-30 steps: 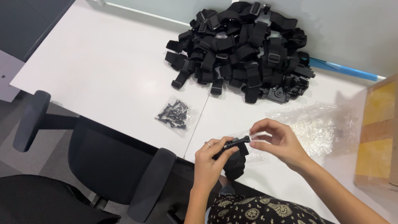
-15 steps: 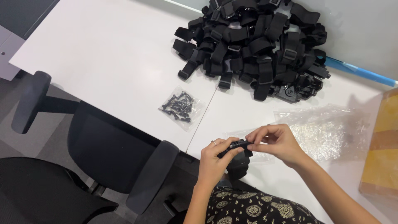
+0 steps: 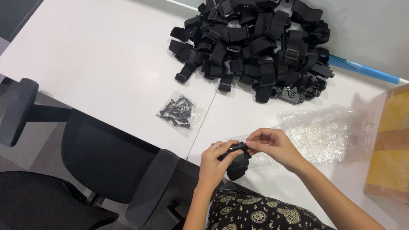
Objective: The person takes black plastic buckle components and nylon straps from plastic bags and a cardboard box, fitting the straps through the buckles and securing them with a small screw.
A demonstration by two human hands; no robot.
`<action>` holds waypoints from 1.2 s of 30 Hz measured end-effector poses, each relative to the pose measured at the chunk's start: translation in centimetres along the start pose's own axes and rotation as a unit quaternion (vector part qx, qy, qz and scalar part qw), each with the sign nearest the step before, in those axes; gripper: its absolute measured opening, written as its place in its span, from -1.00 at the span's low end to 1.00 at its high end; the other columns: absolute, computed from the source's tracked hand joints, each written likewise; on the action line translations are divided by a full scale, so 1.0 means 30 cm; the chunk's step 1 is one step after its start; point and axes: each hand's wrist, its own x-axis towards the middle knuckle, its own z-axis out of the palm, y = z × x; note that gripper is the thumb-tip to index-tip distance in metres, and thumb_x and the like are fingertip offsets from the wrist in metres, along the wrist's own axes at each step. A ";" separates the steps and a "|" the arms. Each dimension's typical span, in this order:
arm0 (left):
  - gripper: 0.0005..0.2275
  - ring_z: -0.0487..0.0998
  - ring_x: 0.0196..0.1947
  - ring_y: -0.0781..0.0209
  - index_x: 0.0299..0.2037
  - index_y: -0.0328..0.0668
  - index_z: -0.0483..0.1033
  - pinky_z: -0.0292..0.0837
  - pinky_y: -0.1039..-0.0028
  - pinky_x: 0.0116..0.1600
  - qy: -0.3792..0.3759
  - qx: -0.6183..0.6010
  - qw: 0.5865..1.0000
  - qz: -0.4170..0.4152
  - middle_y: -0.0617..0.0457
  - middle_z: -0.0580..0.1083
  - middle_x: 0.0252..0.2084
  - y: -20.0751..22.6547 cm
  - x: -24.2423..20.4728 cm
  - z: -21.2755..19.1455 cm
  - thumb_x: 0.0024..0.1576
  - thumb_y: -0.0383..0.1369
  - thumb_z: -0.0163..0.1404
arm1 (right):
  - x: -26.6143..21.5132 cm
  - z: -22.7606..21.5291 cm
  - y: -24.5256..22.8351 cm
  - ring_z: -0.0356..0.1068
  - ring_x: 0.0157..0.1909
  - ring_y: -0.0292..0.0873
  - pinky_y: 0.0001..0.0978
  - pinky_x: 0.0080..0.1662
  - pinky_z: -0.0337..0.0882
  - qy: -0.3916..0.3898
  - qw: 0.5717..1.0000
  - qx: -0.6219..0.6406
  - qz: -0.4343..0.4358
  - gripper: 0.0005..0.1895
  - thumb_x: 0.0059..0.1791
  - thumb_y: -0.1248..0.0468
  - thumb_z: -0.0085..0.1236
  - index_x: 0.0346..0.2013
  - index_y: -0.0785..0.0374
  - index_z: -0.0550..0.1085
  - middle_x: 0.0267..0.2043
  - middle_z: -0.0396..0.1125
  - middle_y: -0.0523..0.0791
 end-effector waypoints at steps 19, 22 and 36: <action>-0.74 0.58 -0.33 0.33 -0.08 -0.13 0.70 0.46 0.51 -0.19 -0.018 0.043 0.999 0.023 0.06 0.60 -0.31 -0.004 0.028 0.036 0.01 -0.34 0.26 | 0.009 -0.048 0.086 0.46 -0.47 -0.19 -0.31 -0.29 0.53 0.039 0.995 0.005 0.096 -0.65 0.06 0.08 0.02 -0.26 0.34 0.56 -0.49 0.45 -0.08; -0.74 0.58 -0.32 0.34 -0.07 -0.13 0.69 0.46 0.53 -0.19 -0.014 0.013 1.000 0.018 0.07 0.60 -0.30 -0.022 0.027 0.029 0.01 -0.36 0.25 | 0.018 -0.073 0.099 0.53 -0.34 -0.18 -0.31 -0.15 0.58 0.028 0.999 0.024 0.018 -0.80 -0.03 0.26 0.18 -0.25 0.36 0.59 -0.38 0.51 -0.05; -0.75 0.53 -0.16 0.17 -0.06 -0.25 0.55 0.44 0.41 -0.04 0.125 0.016 0.992 0.010 -0.03 0.54 -0.18 -0.357 0.199 0.062 0.15 -0.29 0.17 | 0.038 -0.100 0.171 0.58 -0.17 -0.11 -0.25 0.05 0.58 0.130 0.985 0.105 0.037 -0.85 -0.06 0.39 0.20 -0.22 0.39 0.58 -0.25 0.53 0.00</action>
